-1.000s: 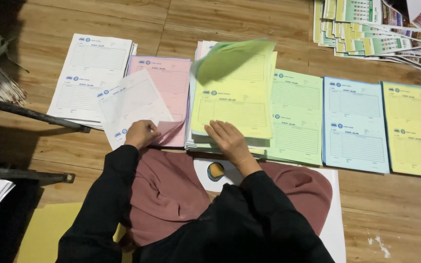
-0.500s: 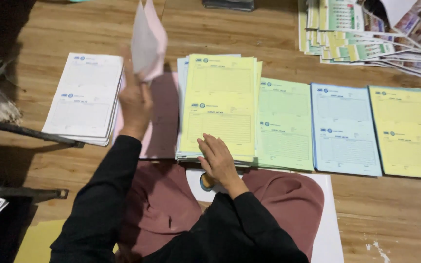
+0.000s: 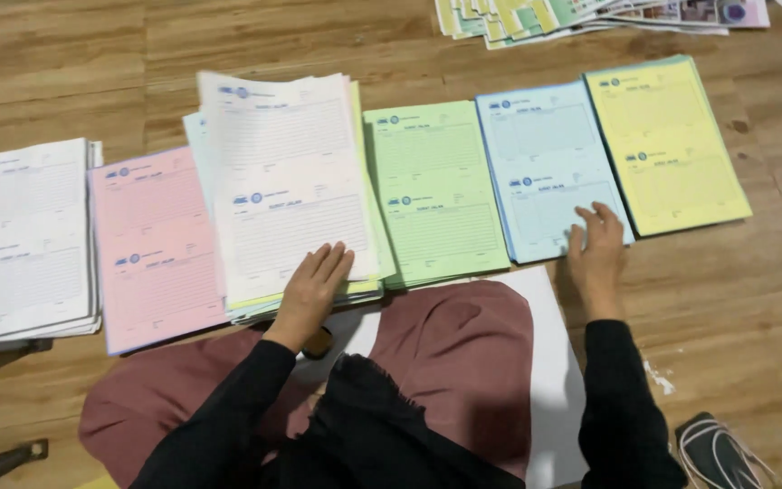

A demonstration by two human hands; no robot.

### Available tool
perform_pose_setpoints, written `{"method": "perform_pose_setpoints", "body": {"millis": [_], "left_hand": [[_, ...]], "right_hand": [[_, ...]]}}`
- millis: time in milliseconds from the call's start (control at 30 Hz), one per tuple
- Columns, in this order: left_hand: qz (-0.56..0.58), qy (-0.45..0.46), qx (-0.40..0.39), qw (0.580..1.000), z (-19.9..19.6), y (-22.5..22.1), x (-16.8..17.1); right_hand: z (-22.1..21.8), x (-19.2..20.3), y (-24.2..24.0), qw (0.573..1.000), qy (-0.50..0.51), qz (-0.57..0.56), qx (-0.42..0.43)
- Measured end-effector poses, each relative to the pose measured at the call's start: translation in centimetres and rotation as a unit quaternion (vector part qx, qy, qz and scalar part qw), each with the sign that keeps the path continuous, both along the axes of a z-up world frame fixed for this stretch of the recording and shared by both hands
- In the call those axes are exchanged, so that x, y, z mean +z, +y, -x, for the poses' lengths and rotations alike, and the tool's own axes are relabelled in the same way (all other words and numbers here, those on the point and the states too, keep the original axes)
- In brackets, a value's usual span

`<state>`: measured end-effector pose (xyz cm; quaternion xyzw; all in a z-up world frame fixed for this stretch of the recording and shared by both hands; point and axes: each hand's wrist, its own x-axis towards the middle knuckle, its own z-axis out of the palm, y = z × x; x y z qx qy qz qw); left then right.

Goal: Sorting and stacking various colored printed forms into organized piles on the floor.

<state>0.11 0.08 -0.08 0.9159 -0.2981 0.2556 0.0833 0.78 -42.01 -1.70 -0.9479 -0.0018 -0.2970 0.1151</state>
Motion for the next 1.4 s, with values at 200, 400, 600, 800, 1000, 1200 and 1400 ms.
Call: {"method": "perform_pose_setpoints", "body": {"millis": [200, 400, 600, 800, 1000, 1200, 1400], "left_hand": [[0.02, 0.031, -0.012, 0.999, 0.3, -0.5, 1.9], [0.002, 0.105, 0.026, 0.994, 0.9, -1.9, 4.3], [-0.015, 0.105, 0.039, 0.994, 0.7, -2.1, 3.9], [-0.009, 0.112, 0.05, 0.992, 0.6, -2.2, 3.6], [-0.013, 0.115, 0.047, 0.992, 0.6, -2.3, 3.8], [-0.042, 0.014, 0.044, 0.998, 0.3, -1.7, 2.1], [-0.046, 0.009, 0.041, 0.998, 0.4, -1.4, 1.8]], "right_hand": [[-0.2, -3.6, -12.9, 0.962, 0.114, 0.207, -0.134], [-1.4, -3.4, -15.6, 0.931, 0.269, 0.147, -0.2], [0.0, -2.7, -15.0, 0.947, 0.204, 0.181, -0.171], [0.7, -4.0, -18.6, 0.94, 0.133, 0.273, -0.158], [-2.0, 1.6, -18.3, 0.993, -0.066, 0.023, -0.098], [-5.8, 2.8, -9.8, 0.936, -0.159, 0.296, 0.101], [-3.7, -1.7, -4.4, 0.923, 0.006, 0.327, 0.202]]}}
